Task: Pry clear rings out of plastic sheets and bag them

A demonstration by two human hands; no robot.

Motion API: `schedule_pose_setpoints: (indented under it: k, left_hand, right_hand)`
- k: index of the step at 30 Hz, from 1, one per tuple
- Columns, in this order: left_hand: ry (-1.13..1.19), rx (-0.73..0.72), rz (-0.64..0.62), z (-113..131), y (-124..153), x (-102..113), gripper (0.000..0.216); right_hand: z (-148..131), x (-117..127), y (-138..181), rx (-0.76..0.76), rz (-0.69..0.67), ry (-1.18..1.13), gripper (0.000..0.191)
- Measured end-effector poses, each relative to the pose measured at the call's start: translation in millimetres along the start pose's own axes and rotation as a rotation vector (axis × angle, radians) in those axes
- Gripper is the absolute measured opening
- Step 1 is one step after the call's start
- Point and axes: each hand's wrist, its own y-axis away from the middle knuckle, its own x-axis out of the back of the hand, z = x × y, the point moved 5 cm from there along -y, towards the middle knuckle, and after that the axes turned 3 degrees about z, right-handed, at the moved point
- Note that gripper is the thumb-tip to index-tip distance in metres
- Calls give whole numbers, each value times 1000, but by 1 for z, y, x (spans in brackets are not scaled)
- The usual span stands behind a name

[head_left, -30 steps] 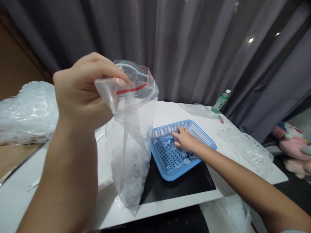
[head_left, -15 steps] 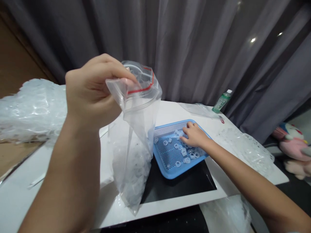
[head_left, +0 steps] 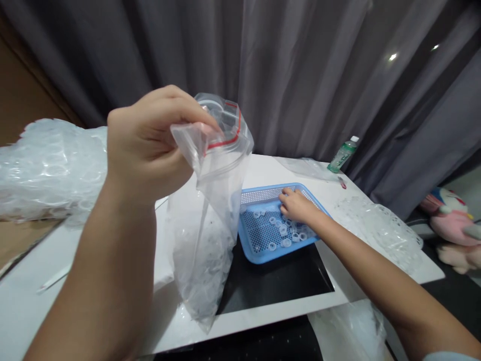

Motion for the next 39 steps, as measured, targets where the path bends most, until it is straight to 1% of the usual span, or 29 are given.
schedule_pose_setpoints:
  k: [2, 4, 6, 8, 10, 13, 15, 16, 18, 20, 21, 23, 25, 26, 27, 29, 31, 33, 36, 39]
  left_hand:
    - [23, 2, 0, 1, 0, -1, 24]
    - [37, -6, -4, 2, 0, -3, 24]
    - [44, -10, -3, 3, 0, -3, 24]
    - [51, -4, -19, 4, -1, -4, 24]
    - [63, 15, -31, 5, 0, -5, 23]
    - [103, 42, -44, 3, 2, -8, 12]
    - [178, 36, -94, 2, 5, -14, 3]
    - [218, 40, -134, 2, 7, -19, 3]
    - [277, 69, -246, 2, 11, -31, 7]
    - [291, 125, -411, 5, 16, -48, 17]
    - [284, 154, -530, 8, 20, -59, 21]
    - [243, 206, -826, 14, 35, -82, 25]
    - [165, 241, -1132, 17, 57, -103, 28]
    - [113, 257, -1264, 17, 69, -112, 31]
    - [56, 277, -1377, 16, 81, -118, 35]
    - [-69, 339, -1550, 11, 102, -127, 49]
    - [-164, 409, -1648, 7, 114, -131, 60]
    - [-199, 466, -1694, 6, 118, -132, 64]
    - [-224, 541, -1749, 9, 115, -130, 65]
    - [-269, 593, -1779, 11, 114, -130, 72]
  right_hand:
    - [10, 2, -1, -19, -57, -32, 20]
    - [19, 4, 2, -18, -147, -93, 20]
    - [25, 6, 9, 14, -205, -167, 26]
    - [27, 8, 17, 59, -219, -238, 34]
    - [24, 9, 27, 79, -226, -282, 38]
    - [14, 10, 42, 82, -254, -285, 35]
    - [5, 14, 51, 76, -254, -314, 32]
    - [2, 17, 56, 81, -251, -352, 31]
    - [-3, 26, 65, 102, -239, -429, 32]
    - [-1, 32, 71, 91, -223, -438, 32]
    - [3, 34, 73, 62, -204, -415, 33]
    - [12, 32, 74, -5, -147, -346, 37]
    - [17, 25, 74, -29, -108, -294, 49]
    - [17, 20, 74, -23, -108, -281, 58]
    - [15, 15, 74, -12, -125, -281, 66]
    - [9, 6, 75, 4, -187, -309, 78]
    - [4, 2, 77, 1, -247, -341, 84]
    - [1, 4, 78, 1, -284, -367, 83]
    - [-3, 9, 78, 22, -309, -408, 66]
    - [-8, 12, 76, 39, -313, -396, 45]
